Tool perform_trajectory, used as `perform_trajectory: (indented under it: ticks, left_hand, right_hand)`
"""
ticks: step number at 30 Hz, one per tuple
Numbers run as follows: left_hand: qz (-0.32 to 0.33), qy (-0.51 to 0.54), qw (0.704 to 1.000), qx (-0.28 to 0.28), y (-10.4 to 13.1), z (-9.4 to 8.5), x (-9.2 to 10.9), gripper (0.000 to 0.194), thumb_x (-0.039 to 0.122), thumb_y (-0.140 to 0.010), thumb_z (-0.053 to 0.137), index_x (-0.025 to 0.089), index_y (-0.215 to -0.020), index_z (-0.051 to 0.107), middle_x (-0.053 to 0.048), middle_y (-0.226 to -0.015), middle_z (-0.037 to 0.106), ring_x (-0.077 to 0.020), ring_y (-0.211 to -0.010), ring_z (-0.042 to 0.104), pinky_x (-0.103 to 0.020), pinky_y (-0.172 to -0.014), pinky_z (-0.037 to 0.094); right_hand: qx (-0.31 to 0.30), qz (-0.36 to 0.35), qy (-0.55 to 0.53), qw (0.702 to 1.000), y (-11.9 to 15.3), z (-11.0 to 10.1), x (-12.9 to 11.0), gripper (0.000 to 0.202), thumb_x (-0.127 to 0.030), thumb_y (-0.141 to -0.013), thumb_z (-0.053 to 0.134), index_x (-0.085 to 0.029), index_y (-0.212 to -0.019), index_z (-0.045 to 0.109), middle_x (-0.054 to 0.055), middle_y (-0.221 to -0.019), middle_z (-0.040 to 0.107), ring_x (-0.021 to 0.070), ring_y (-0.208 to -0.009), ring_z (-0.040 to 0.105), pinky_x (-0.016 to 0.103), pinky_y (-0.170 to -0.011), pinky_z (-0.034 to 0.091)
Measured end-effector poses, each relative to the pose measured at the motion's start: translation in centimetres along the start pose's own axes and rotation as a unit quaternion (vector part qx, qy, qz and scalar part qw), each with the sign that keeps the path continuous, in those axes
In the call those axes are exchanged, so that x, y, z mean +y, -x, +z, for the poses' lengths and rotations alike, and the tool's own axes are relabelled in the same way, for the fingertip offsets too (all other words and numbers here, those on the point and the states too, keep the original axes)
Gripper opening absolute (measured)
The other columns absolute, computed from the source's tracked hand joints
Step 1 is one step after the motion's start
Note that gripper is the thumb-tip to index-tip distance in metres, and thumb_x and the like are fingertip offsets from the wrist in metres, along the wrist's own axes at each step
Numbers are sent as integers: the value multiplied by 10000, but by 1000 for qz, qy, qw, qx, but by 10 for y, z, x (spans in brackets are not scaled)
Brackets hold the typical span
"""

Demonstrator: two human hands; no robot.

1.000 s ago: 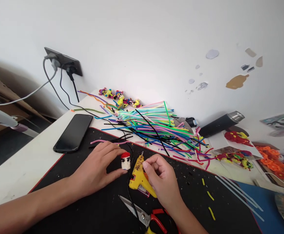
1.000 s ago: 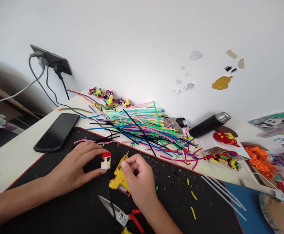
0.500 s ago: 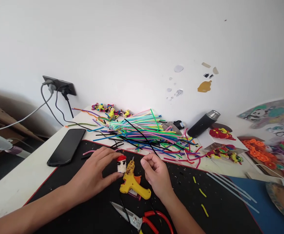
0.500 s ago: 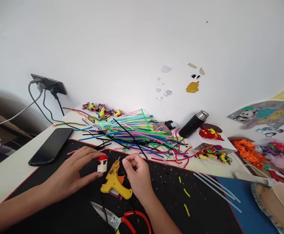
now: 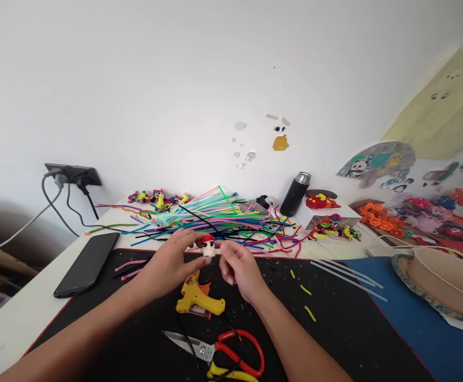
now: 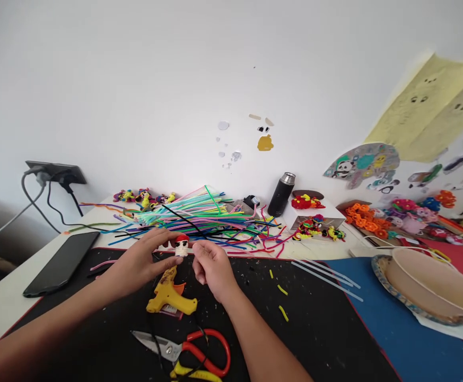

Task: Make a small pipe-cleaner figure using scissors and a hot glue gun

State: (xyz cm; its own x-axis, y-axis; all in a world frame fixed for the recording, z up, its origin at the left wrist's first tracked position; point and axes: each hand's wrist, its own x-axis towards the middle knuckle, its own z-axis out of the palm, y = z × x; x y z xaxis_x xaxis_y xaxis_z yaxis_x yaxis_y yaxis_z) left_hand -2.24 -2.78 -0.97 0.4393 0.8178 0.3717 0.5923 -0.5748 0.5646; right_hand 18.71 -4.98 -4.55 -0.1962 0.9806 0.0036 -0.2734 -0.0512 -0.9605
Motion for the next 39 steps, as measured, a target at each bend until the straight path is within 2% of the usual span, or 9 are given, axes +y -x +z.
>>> perform_trajectory:
  ticks: [5,9,17,20,22,24,28,33,39]
  left_hand:
    - [1,12,1000,28,-1,2,8,374,419,-939,705,219,-1255,722,-72,-1067,733,-269,-1027,670,-424,-929,556]
    - [14,18,999,42,3,3,12,377,402,-942,705,237,-1281,719,-71,-1070,734,-262,-1021,669,-412,-916,567]
    - [1,42,999,25,3,5,13,406,410,-933,716,233,-1299,716,-72,-1057,730,-257,-1007,671,-415,-929,568]
    - [-19,93,995,12,3,4,17,472,452,-928,719,232,-1345,693,-72,-1068,724,-247,-996,664,-413,-930,564]
    - [-54,173,983,-21,3,3,20,541,519,-919,728,224,-1369,674,-71,-1069,721,-240,-971,663,-393,-894,563]
    - [-99,270,957,-51,3,2,22,557,586,-911,729,216,-1326,687,-69,-1046,721,-238,-956,664,-376,-863,554]
    - [-173,407,896,-38,3,0,28,499,598,-856,793,214,-1169,739,-63,-998,722,-212,-893,633,-343,-819,512]
    - [-224,482,847,-22,3,5,36,443,494,-764,874,192,-1068,759,-29,-866,659,-147,-704,529,-302,-681,444]
    - [-237,502,831,-32,4,11,41,393,473,-731,893,191,-923,700,19,-745,554,-138,-670,479,-287,-637,383]
  right_hand:
    - [-10,8,-72,997,1,0,-1,607,-715,-809,800,-149,-1000,688,-87,-505,528,49,-345,333,203,-376,155]
    - [-38,22,-84,995,2,3,2,563,-701,-811,815,-181,-834,600,-81,-504,539,45,-339,350,205,-369,142]
    - [-69,48,-117,990,7,10,2,533,-654,-822,828,-195,-791,559,-107,-487,477,37,-342,317,213,-377,139]
    - [-70,60,-131,987,8,9,-2,541,-646,-792,856,-201,-792,548,-122,-482,439,36,-355,281,212,-384,128]
    - [-72,63,-135,986,8,8,-5,546,-641,-786,865,-203,-792,538,-127,-482,422,36,-361,273,215,-394,119]
    - [-77,60,-137,986,8,6,-8,554,-643,-792,862,-204,-782,525,-129,-481,409,35,-362,275,222,-401,114]
    - [-93,59,-146,983,9,3,-11,554,-634,-809,860,-205,-770,511,-132,-478,398,33,-362,270,229,-407,108]
    - [-99,65,-145,982,9,1,-8,547,-611,-823,862,-212,-764,493,-134,-484,393,34,-362,270,230,-411,111]
    - [-97,68,-119,986,10,3,-9,532,-616,-820,860,-205,-783,524,-133,-487,388,37,-367,273,229,-412,117]
